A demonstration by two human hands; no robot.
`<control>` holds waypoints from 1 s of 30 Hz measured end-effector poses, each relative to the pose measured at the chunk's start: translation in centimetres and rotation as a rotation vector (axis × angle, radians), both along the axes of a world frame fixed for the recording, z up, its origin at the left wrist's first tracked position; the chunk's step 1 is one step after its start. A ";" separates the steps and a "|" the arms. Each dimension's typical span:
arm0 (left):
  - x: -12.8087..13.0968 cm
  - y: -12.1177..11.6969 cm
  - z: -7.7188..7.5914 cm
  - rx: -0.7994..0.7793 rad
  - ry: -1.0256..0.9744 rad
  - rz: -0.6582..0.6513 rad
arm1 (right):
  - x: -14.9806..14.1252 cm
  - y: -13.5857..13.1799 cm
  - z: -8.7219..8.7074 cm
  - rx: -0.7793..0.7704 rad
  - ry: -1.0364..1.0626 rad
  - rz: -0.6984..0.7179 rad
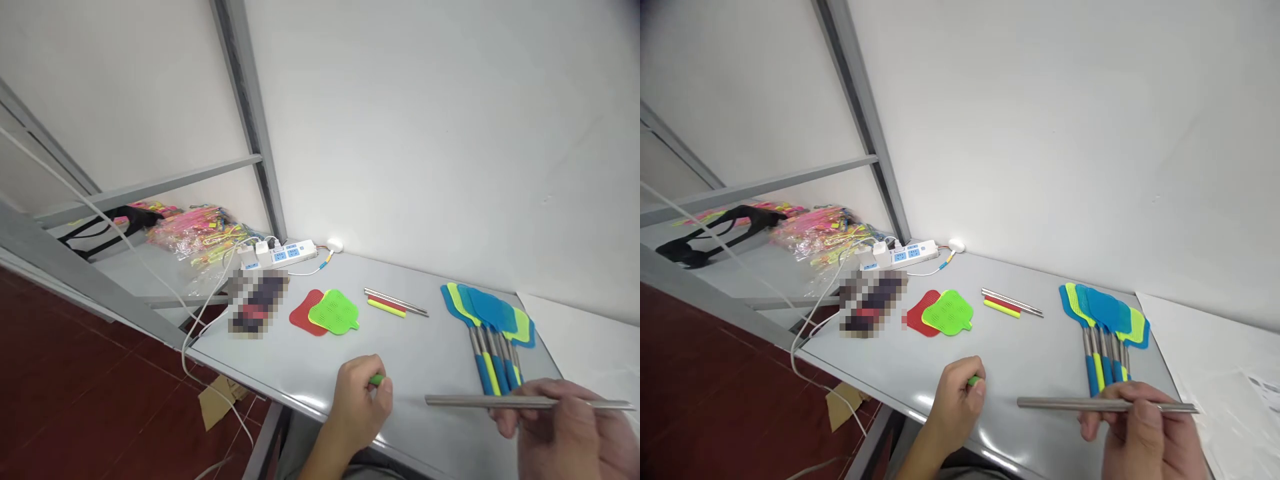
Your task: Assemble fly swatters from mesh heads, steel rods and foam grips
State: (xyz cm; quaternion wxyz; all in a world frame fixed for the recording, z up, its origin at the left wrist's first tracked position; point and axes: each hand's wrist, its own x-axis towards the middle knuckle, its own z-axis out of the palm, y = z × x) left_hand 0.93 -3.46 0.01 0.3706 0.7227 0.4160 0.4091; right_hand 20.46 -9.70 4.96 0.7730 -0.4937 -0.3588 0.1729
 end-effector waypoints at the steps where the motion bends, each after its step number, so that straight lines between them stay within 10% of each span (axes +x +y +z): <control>1: 0.1 -0.4 0.1 0.002 0.049 -0.021 | -1.1 -0.5 0.0 0.012 0.045 -0.036; 13: 1.5 -0.2 0.6 0.233 0.294 -0.169 | -2.6 -3.5 -0.1 -0.065 -0.120 -0.167; 30: 2.0 -0.1 0.0 0.194 0.287 -0.117 | -2.4 -4.2 -0.6 -0.148 -0.427 0.063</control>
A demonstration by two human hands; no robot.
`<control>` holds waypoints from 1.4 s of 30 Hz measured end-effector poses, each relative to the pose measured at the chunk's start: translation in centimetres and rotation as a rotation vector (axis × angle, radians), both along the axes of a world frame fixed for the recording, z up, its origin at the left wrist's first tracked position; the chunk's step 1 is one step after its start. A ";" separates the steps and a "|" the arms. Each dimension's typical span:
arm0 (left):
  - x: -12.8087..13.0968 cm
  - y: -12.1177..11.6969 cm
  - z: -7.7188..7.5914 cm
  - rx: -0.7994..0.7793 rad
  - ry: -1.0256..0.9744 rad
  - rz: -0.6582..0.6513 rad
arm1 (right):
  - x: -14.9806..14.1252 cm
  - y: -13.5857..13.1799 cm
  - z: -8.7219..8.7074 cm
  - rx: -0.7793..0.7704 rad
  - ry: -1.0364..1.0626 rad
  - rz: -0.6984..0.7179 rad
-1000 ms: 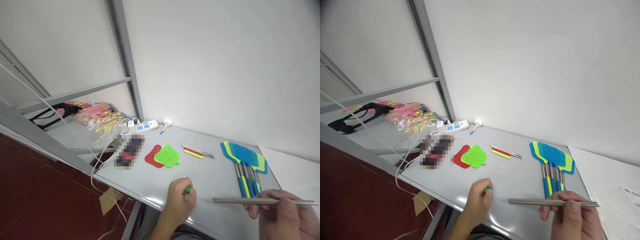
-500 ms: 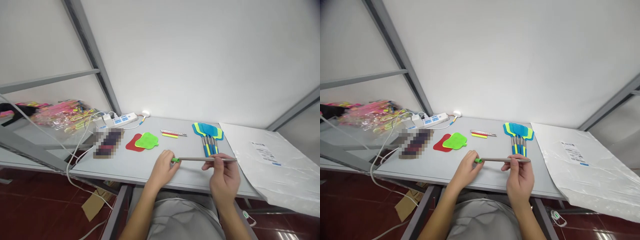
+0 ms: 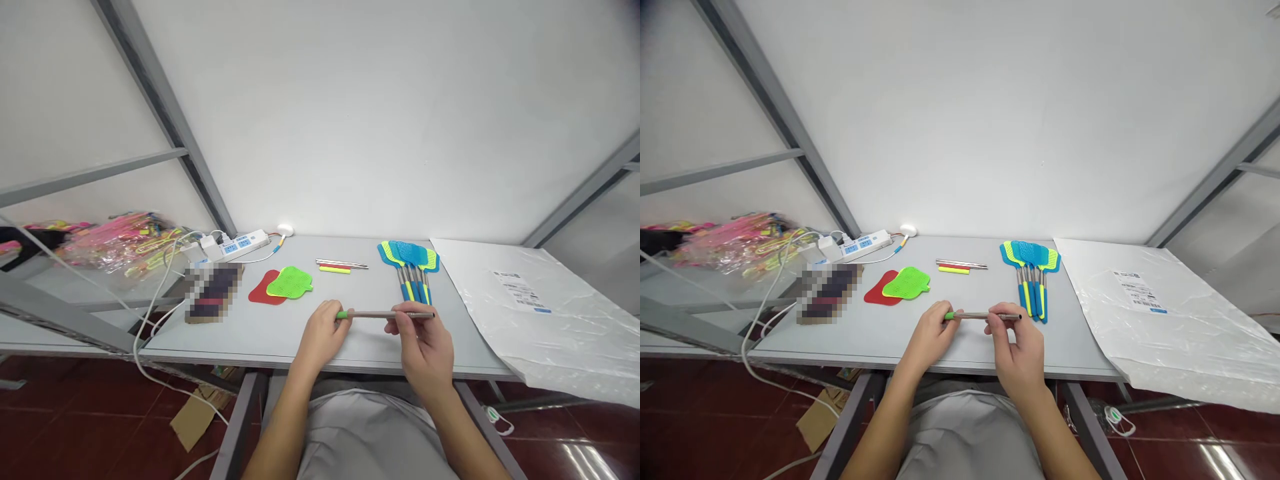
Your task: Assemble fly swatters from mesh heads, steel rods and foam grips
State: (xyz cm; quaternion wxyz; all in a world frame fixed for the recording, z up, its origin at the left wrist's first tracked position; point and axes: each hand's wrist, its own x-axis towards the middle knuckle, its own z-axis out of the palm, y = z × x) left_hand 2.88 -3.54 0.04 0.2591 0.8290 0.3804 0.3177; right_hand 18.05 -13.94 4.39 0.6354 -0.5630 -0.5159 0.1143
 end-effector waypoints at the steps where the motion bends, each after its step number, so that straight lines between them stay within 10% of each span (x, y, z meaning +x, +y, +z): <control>1: 0.0 -0.1 0.0 -0.002 -0.007 -0.006 | 0.0 0.1 0.1 -0.044 -0.004 0.027; 13: 1.5 -3.0 1.7 -0.151 -0.181 -0.187 | -0.9 0.8 1.6 0.021 -0.025 0.094; 23: 2.7 -3.3 1.1 -0.294 -0.321 -0.119 | -3.4 6.8 3.2 -0.040 0.631 0.392; 42: -5.2 1.1 1.2 -0.280 -0.137 -0.062 | -4.5 9.8 1.7 -0.091 0.377 0.525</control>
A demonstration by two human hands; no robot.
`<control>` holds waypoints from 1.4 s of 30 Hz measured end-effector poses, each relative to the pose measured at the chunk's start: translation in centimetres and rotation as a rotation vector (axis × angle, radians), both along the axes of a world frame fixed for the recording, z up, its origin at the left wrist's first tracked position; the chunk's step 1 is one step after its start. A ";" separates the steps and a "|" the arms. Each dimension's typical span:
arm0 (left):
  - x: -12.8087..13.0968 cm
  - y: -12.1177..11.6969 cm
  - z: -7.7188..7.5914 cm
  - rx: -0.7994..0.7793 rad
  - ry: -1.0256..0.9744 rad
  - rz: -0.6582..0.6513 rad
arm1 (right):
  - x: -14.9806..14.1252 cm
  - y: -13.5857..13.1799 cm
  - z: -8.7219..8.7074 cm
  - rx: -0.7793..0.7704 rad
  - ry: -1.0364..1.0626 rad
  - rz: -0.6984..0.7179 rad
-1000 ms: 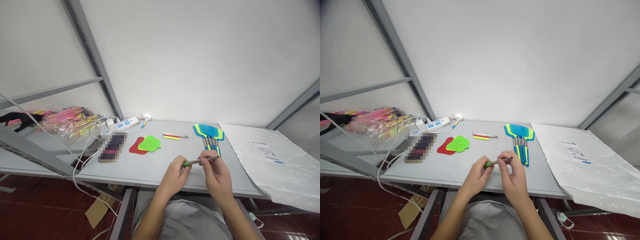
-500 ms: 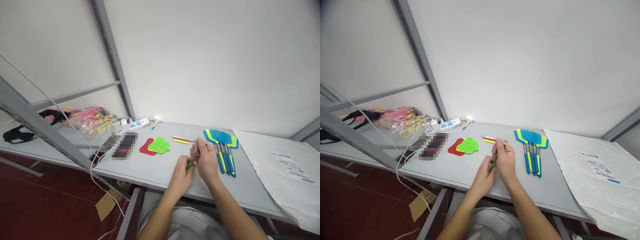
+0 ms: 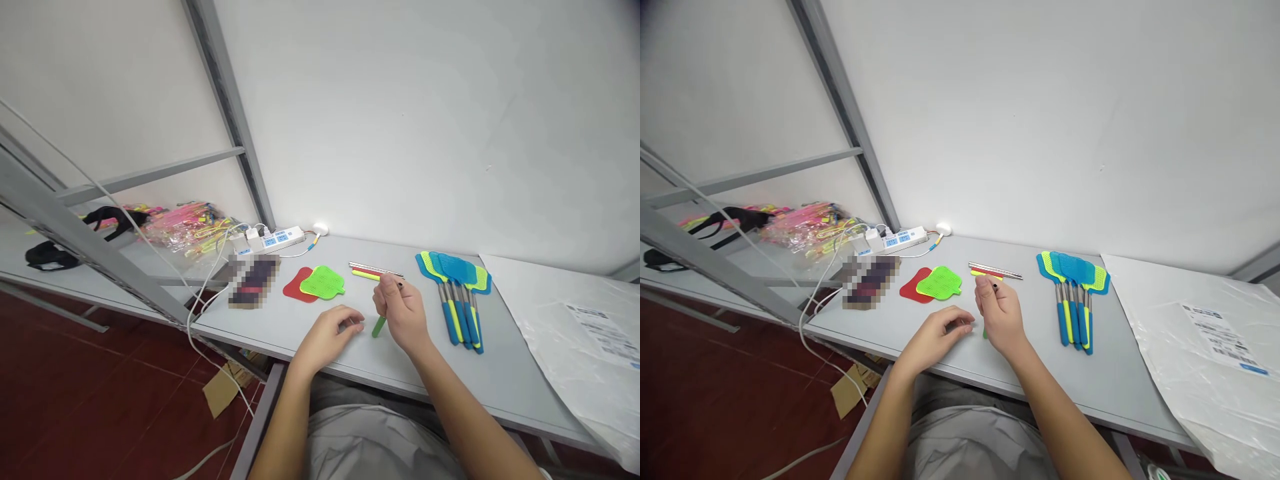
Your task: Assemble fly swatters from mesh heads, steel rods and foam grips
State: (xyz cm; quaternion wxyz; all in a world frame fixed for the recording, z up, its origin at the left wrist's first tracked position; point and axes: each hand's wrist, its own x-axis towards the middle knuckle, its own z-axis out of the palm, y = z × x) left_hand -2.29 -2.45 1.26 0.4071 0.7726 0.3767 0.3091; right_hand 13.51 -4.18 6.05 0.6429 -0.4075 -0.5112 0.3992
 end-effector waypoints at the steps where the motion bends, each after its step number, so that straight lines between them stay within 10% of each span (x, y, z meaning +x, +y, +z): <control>1: 0.2 0.0 -0.1 -0.002 0.000 -0.002 | -0.1 0.0 -0.2 -0.002 -0.004 -0.004; 42: 0.6 -0.3 -0.5 -0.047 0.058 -0.030 | -0.3 -0.2 -3.7 -0.041 -0.105 0.028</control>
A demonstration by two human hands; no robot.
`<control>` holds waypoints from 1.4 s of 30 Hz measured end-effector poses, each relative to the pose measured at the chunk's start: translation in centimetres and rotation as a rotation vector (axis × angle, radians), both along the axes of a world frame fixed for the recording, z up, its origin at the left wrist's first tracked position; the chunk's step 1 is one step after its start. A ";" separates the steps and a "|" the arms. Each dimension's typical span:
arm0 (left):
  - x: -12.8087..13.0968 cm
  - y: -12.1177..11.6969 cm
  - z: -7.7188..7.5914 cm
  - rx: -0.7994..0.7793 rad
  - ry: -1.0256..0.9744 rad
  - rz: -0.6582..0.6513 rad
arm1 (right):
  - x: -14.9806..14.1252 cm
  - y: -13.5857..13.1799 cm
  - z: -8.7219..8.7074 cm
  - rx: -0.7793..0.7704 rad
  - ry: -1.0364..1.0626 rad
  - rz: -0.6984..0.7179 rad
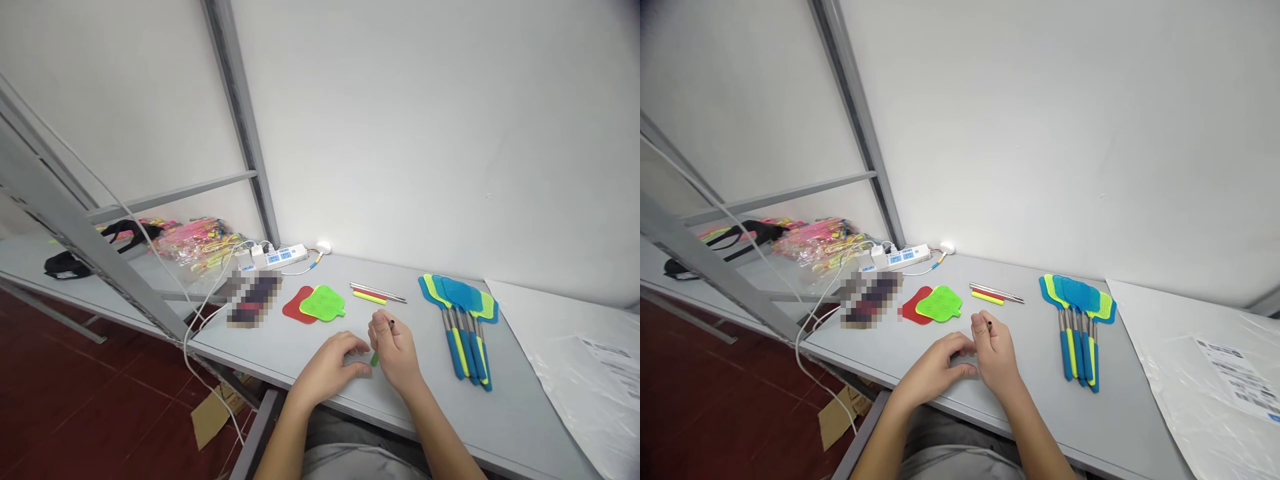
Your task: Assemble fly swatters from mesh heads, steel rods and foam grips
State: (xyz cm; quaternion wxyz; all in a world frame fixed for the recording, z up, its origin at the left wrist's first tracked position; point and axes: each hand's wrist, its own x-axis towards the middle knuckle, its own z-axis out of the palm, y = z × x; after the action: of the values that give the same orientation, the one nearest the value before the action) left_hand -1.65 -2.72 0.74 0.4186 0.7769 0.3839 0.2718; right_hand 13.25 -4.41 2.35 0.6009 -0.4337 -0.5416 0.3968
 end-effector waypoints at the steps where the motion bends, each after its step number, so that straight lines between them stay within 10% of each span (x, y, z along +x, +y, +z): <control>1: 0.0 0.0 0.0 -0.003 0.000 0.001 | 0.0 0.0 0.0 0.001 0.006 -0.002; 18: 1.1 -0.5 0.2 0.120 0.134 -0.016 | 0.7 1.3 0.7 -0.029 0.272 -0.054; 32: 0.9 -1.2 0.8 0.155 -0.205 0.080 | 3.1 1.3 3.6 -0.046 1.001 -0.152; 42: -3.8 -0.2 -0.1 0.240 -0.407 0.335 | -1.4 1.7 3.1 -0.215 0.813 -0.002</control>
State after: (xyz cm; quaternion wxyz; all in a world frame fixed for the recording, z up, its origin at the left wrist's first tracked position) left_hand -5.49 -2.91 0.64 0.3416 0.6761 0.3800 0.5309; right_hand 11.81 -2.69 5.48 0.7175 -0.3025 -0.2153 0.5893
